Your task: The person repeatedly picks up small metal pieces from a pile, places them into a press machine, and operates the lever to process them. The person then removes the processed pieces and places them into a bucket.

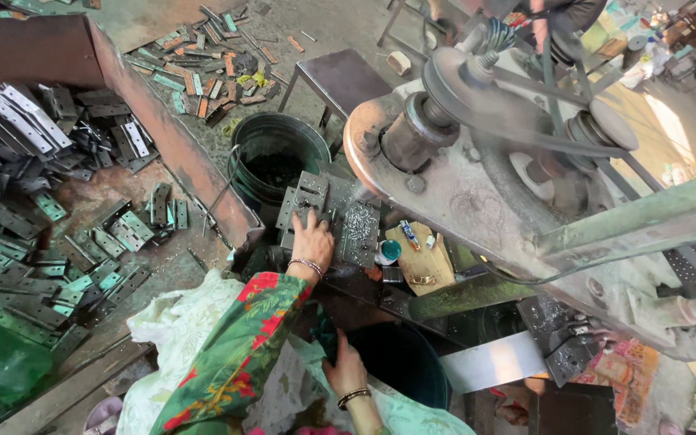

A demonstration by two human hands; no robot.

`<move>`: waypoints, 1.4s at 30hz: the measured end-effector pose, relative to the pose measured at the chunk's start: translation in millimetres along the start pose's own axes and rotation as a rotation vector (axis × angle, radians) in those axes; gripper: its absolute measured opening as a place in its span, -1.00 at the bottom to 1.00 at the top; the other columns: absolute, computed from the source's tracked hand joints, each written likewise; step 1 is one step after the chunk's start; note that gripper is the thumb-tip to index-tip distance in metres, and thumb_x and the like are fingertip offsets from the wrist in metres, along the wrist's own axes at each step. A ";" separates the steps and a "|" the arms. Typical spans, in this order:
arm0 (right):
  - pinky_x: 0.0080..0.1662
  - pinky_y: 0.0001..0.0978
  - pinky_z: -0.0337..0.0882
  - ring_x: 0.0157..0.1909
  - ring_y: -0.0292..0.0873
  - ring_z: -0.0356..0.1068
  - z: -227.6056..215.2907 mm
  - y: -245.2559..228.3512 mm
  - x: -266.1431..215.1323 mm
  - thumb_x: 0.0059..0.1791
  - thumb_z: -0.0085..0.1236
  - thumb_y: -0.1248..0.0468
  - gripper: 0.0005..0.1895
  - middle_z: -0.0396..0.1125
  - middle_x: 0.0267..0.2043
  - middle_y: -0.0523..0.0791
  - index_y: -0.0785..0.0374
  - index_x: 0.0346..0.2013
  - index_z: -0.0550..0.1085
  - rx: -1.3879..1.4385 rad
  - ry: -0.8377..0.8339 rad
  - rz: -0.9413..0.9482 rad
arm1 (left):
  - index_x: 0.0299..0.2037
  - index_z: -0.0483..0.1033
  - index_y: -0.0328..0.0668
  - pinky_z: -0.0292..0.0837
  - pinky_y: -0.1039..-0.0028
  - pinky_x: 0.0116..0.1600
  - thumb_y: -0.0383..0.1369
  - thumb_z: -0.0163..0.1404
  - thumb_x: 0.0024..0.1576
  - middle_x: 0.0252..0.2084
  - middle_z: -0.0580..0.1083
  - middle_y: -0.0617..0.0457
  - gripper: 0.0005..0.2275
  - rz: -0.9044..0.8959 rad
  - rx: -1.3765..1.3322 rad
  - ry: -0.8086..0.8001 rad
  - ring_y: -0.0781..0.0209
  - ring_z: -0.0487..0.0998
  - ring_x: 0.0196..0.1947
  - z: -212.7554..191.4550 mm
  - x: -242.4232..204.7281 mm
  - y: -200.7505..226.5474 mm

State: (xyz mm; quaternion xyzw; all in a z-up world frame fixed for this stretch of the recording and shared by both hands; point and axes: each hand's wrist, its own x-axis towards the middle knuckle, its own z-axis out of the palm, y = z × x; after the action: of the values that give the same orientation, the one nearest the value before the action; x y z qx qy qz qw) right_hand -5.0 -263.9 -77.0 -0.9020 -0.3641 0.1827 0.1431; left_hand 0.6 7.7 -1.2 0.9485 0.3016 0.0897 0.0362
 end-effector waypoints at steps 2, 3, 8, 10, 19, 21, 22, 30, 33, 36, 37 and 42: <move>0.02 0.04 0.47 0.05 0.24 0.46 -24.4 -8.1 -3.4 -0.12 0.27 0.15 -0.15 0.46 0.00 0.16 0.07 0.42 0.13 -0.045 -0.084 0.073 | -0.04 0.64 -0.07 -0.16 -0.43 0.35 -0.30 -0.14 0.21 0.16 0.46 0.04 -0.72 -0.002 0.010 0.018 -0.23 0.12 0.42 3.8 7.5 0.0; 0.03 0.02 0.48 0.06 0.23 0.47 -30.9 -10.4 -2.7 -0.10 0.27 0.12 -0.17 0.47 0.00 0.16 0.06 0.42 0.13 -0.065 -0.121 0.107 | -0.03 0.64 -0.07 -0.16 -0.44 0.34 -0.30 -0.15 0.22 0.17 0.46 0.03 -0.72 -0.002 0.018 0.033 -0.24 0.12 0.42 3.9 14.2 -0.9; 0.04 0.00 0.47 0.07 0.25 0.44 20.1 0.4 -2.2 -0.10 0.27 0.19 -0.16 0.43 0.03 0.20 0.15 0.42 0.12 0.083 0.067 -0.037 | 0.00 0.63 -0.08 -0.15 -0.44 0.36 -0.32 -0.15 0.22 0.18 0.45 0.04 -0.71 -0.028 0.024 0.008 -0.19 0.11 0.44 3.6 26.6 -0.3; 0.03 -0.01 0.47 0.07 0.26 0.43 46.4 21.5 -0.2 -0.11 0.28 0.22 -0.15 0.42 0.04 0.22 0.20 0.41 0.12 0.130 0.139 -0.109 | -0.01 0.63 -0.08 -0.15 -0.43 0.36 -0.30 -0.16 0.21 0.20 0.44 0.03 -0.71 -0.011 0.033 -0.004 -0.20 0.10 0.44 2.3 22.5 4.3; -0.01 0.06 0.46 0.02 0.31 0.44 31.2 12.8 0.0 -0.14 0.31 0.22 -0.13 0.44 -0.05 0.22 0.09 0.41 0.13 0.126 0.082 -0.041 | 0.05 0.62 -0.08 -0.13 -0.43 0.36 -0.25 -0.19 0.27 0.22 0.42 0.03 -0.68 -0.001 0.048 -0.053 -0.24 0.05 0.46 -4.4 -3.7 4.1; -0.04 0.07 0.48 -0.01 0.28 0.46 0.4 3.4 -3.0 -0.15 0.29 0.20 -0.15 0.48 -0.11 0.18 0.01 0.39 0.15 0.074 0.001 0.011 | 0.06 0.61 -0.07 -0.13 -0.43 0.35 -0.24 -0.19 0.25 0.25 0.40 0.04 -0.67 -0.003 0.049 -0.071 -0.24 0.04 0.45 -0.5 0.3 7.0; -0.04 0.07 0.48 -0.01 0.28 0.47 -10.5 0.1 -3.1 -0.14 0.30 0.17 -0.16 0.48 -0.11 0.17 0.00 0.39 0.15 0.036 -0.029 0.047 | 0.06 0.61 -0.06 -0.14 -0.43 0.34 -0.25 -0.20 0.25 0.26 0.40 0.04 -0.67 -0.010 0.037 -0.057 -0.24 0.03 0.46 3.1 3.4 7.8; -0.11 0.07 0.50 -0.05 0.34 0.46 41.2 16.0 -3.5 -0.14 0.35 0.16 -0.16 0.46 -0.06 0.26 0.17 0.37 0.18 0.168 0.240 -0.218 | 0.06 0.61 -0.09 -0.16 -0.43 0.36 -0.24 -0.22 0.26 0.29 0.39 0.07 -0.66 -0.060 0.023 0.049 -0.23 0.04 0.46 21.5 30.3 5.6; -0.04 0.01 0.49 -0.09 0.24 0.50 70.0 30.1 6.3 -0.10 0.31 0.09 -0.15 0.48 -0.13 0.18 0.12 0.40 0.13 0.026 0.111 -0.047 | 0.06 0.61 -0.10 -0.17 -0.43 0.36 -0.23 -0.21 0.26 0.29 0.39 0.06 -0.66 -0.056 -0.007 -0.006 -0.22 0.02 0.48 23.0 27.8 1.0; -0.04 0.02 0.48 -0.07 0.24 0.49 81.0 40.1 14.3 -0.04 0.21 0.09 -0.18 0.47 -0.10 0.16 0.08 0.45 0.09 0.047 -0.022 0.103 | 0.02 0.62 -0.12 -0.14 -0.40 0.36 -0.21 -0.21 0.25 0.28 0.39 0.09 -0.65 -0.066 -0.029 0.063 -0.17 0.03 0.47 19.7 30.2 1.1; -0.05 0.04 0.47 -0.06 0.26 0.48 79.3 43.9 16.3 -0.06 0.24 0.12 -0.17 0.47 -0.09 0.18 0.11 0.44 0.10 0.079 0.005 0.058 | 0.01 0.62 -0.11 -0.14 -0.41 0.36 -0.22 -0.18 0.24 0.27 0.39 0.07 -0.67 -0.056 -0.031 0.069 -0.18 0.03 0.47 16.7 29.2 0.4; -0.10 0.07 0.48 -0.09 0.37 0.47 57.3 32.6 12.1 -0.18 0.33 0.21 -0.14 0.45 -0.10 0.27 0.23 0.34 0.16 0.166 0.261 -0.369 | -0.02 0.64 -0.11 -0.08 -0.35 0.39 -0.24 -0.02 0.13 0.25 0.40 0.03 -0.71 -0.092 -0.152 0.097 -0.22 0.07 0.48 -26.4 4.1 -8.3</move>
State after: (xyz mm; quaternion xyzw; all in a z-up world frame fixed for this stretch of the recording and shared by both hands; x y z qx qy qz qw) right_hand -2.1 -270.8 -143.5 -0.8213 -0.4850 0.0646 0.2935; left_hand -5.9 17.1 24.2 0.9227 0.3386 0.1564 0.0975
